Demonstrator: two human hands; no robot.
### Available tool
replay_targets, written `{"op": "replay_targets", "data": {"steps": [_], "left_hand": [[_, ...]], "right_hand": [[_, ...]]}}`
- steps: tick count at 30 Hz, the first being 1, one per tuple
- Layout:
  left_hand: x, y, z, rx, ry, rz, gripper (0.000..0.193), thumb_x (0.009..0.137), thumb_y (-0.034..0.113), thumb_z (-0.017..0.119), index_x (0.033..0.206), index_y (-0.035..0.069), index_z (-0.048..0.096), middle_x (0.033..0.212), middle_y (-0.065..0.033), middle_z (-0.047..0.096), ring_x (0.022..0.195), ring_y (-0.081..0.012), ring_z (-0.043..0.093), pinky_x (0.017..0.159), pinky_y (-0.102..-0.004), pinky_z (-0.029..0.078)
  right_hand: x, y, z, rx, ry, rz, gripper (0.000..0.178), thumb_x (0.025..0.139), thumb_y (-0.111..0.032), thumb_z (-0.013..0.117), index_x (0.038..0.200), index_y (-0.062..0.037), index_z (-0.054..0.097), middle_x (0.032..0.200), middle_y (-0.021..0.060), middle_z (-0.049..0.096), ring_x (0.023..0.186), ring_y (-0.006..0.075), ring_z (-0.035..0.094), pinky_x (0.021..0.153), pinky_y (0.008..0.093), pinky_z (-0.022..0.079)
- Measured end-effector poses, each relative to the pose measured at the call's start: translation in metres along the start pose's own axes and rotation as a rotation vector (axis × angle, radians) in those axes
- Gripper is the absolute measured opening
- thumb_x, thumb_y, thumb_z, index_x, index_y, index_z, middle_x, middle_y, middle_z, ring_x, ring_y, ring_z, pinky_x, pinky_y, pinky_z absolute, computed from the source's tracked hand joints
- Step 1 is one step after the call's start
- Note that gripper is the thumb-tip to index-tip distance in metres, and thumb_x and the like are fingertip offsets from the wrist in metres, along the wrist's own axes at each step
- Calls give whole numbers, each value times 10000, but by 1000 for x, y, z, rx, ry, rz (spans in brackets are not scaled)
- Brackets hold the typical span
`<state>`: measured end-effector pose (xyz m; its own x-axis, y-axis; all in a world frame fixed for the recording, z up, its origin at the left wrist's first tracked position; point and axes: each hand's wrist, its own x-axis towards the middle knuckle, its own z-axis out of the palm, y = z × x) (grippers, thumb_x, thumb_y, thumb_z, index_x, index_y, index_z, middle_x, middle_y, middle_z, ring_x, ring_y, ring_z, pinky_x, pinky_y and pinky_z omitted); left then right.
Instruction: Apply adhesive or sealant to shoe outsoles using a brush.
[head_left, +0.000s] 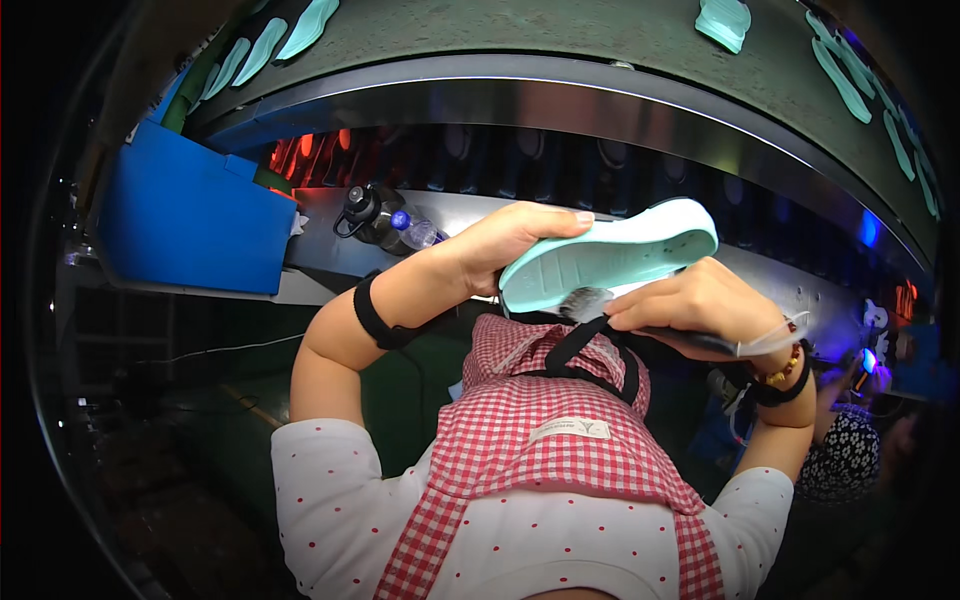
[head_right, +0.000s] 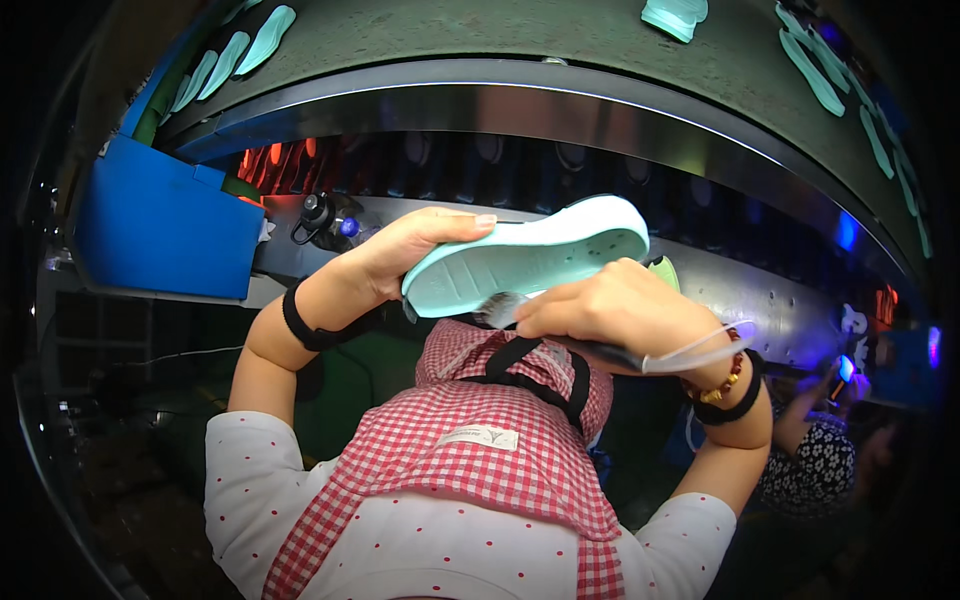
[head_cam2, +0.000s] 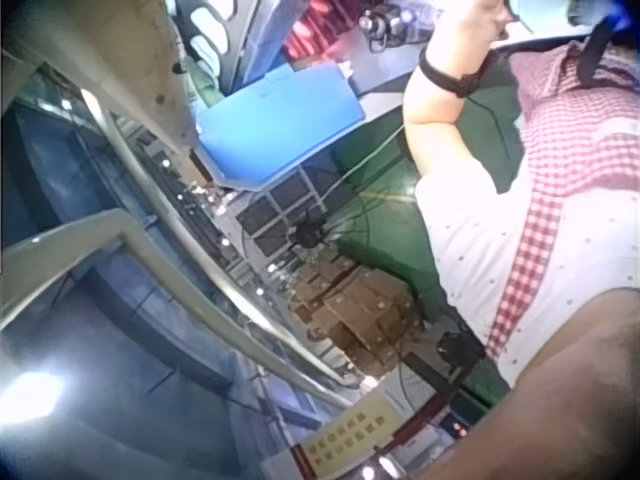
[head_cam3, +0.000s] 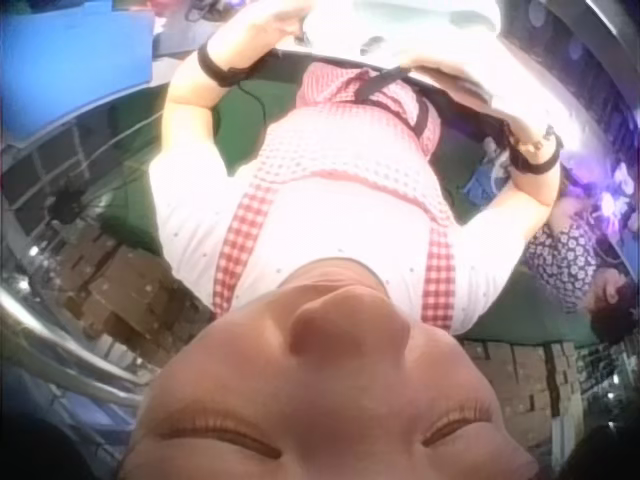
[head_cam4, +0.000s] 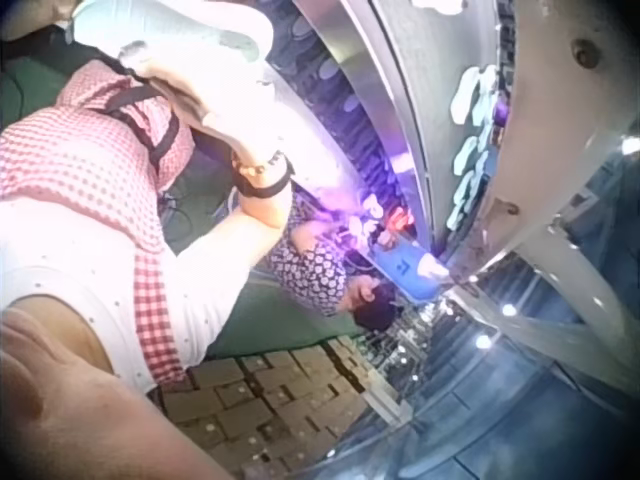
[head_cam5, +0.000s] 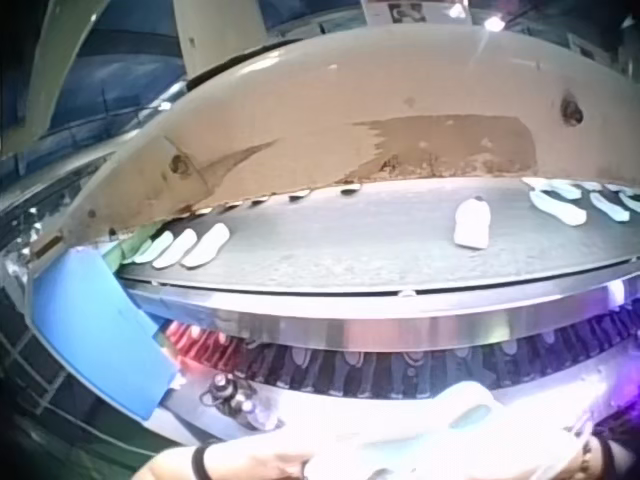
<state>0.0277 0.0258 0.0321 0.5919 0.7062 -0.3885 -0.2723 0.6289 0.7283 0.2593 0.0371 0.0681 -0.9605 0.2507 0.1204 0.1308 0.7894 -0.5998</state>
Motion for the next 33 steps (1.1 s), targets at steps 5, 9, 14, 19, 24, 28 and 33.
{"op": "replay_targets", "data": {"steps": [5, 9, 14, 19, 24, 28, 33], "left_hand": [[3, 1, -4, 30, 28, 32, 391, 854, 248, 517, 1103, -54, 514, 946, -151, 594, 767, -164, 608, 647, -261, 515], [0, -4, -11, 61, 68, 11, 401, 849, 243, 522, 1118, -54, 504, 969, -139, 590, 789, -156, 604, 667, -248, 508], [1, -4, -11, 67, 13, 105, 463, 846, 244, 506, 1188, -60, 438, 1055, -189, 556, 864, -239, 602, 738, -338, 509], [4, -29, -27, -200, -2, 95, 469, 866, 263, 447, 1220, -40, 394, 1090, -188, 535, 907, -271, 588, 762, -394, 503], [20, -54, -16, -540, -49, 130, 444, 866, 283, 422, 1176, -34, 427, 1081, -200, 540, 913, -317, 584, 780, -499, 479], [23, -70, -15, -644, -51, 157, 400, 869, 273, 423, 1124, -31, 471, 1036, -196, 567, 890, -318, 596, 771, -504, 483], [8, -73, -24, -573, -16, 212, 398, 871, 265, 421, 1130, -34, 466, 1044, -180, 570, 908, -301, 592, 813, -476, 471]], "right_hand": [[-3, 8, -18, 39, 119, 58, 188, 687, -65, 632, 875, -69, 617, 912, 81, 630, 780, 265, 614, 653, 314, 500], [-13, 12, -15, -86, -26, 59, 205, 685, -59, 631, 889, -55, 612, 928, 89, 631, 818, 265, 614, 675, 317, 494], [-25, 30, -3, 72, 223, 102, 199, 702, -71, 640, 893, -23, 610, 862, 132, 629, 783, 269, 616, 693, 313, 488], [-23, 21, 9, 441, 371, 179, 201, 721, -72, 655, 910, -7, 638, 833, 125, 647, 755, 193, 626, 678, 274, 478], [-16, 38, 45, 659, 745, 395, 169, 750, -46, 630, 909, 12, 637, 780, 88, 644, 687, 107, 598, 623, 214, 473], [-19, 53, 55, 351, 1177, 470, 169, 780, 5, 569, 941, 25, 617, 807, 105, 636, 604, 96, 582, 556, 193, 472], [-11, 3, 82, 369, 893, 369, 202, 742, 36, 586, 943, 43, 607, 841, 155, 625, 498, 102, 555, 448, 191, 430]]}}
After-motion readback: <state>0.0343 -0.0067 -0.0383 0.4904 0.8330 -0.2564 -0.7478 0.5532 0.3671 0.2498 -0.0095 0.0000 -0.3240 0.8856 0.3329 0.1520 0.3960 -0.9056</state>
